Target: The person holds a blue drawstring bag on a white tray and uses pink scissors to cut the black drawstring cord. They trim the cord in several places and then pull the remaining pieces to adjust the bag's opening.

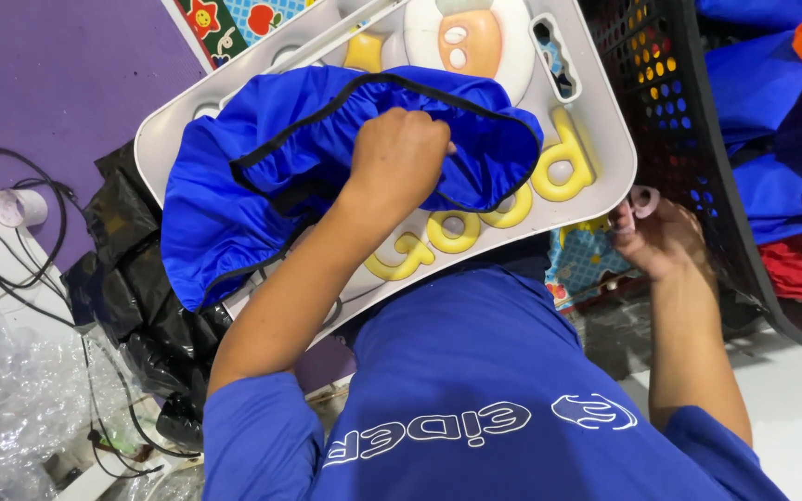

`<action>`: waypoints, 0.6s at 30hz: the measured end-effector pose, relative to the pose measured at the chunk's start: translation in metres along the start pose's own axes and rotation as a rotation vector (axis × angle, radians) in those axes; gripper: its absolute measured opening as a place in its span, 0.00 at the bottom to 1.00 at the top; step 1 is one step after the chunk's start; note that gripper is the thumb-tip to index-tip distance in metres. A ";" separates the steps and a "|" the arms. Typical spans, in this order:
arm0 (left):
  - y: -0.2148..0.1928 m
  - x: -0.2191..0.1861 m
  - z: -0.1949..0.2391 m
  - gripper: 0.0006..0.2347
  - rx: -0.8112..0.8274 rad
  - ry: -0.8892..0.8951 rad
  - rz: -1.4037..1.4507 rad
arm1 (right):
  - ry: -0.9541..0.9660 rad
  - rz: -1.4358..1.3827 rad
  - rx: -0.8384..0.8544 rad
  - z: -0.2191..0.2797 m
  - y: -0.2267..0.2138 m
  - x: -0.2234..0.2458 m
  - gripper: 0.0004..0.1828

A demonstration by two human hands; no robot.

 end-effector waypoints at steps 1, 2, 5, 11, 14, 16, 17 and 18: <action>0.005 0.001 0.000 0.08 0.001 0.019 0.000 | -0.026 -0.193 0.024 0.001 0.007 0.001 0.13; -0.002 -0.003 0.000 0.08 0.000 0.022 0.000 | -0.028 -0.194 0.023 0.004 0.018 0.004 0.13; -0.031 -0.014 -0.004 0.09 -0.096 0.054 0.252 | -0.071 0.029 -0.029 0.019 0.053 0.012 0.07; -0.072 -0.013 -0.006 0.09 -0.214 -0.045 1.008 | -0.252 0.771 -0.233 0.049 0.061 0.033 0.14; -0.077 -0.010 -0.007 0.08 -0.246 -0.069 1.190 | -0.239 0.892 -0.291 0.070 0.076 0.041 0.09; -0.084 -0.011 -0.007 0.10 -0.307 0.004 1.059 | -0.251 0.922 -0.315 0.084 0.094 0.045 0.10; -0.080 -0.008 -0.006 0.10 -0.311 0.001 1.057 | -0.250 0.924 -0.311 0.095 0.112 0.047 0.10; -0.075 -0.005 -0.005 0.08 -0.270 -0.017 1.229 | -0.323 1.040 -0.373 0.107 0.129 0.050 0.08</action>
Point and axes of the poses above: each hand's wrist, its own z-axis away from the middle knuckle, its own y-axis out of the palm, x = y × z, the point moved 2 cm from there along -z, towards the middle knuckle, and after that the axes turned 11 degrees about z, right-handed, at the moved point
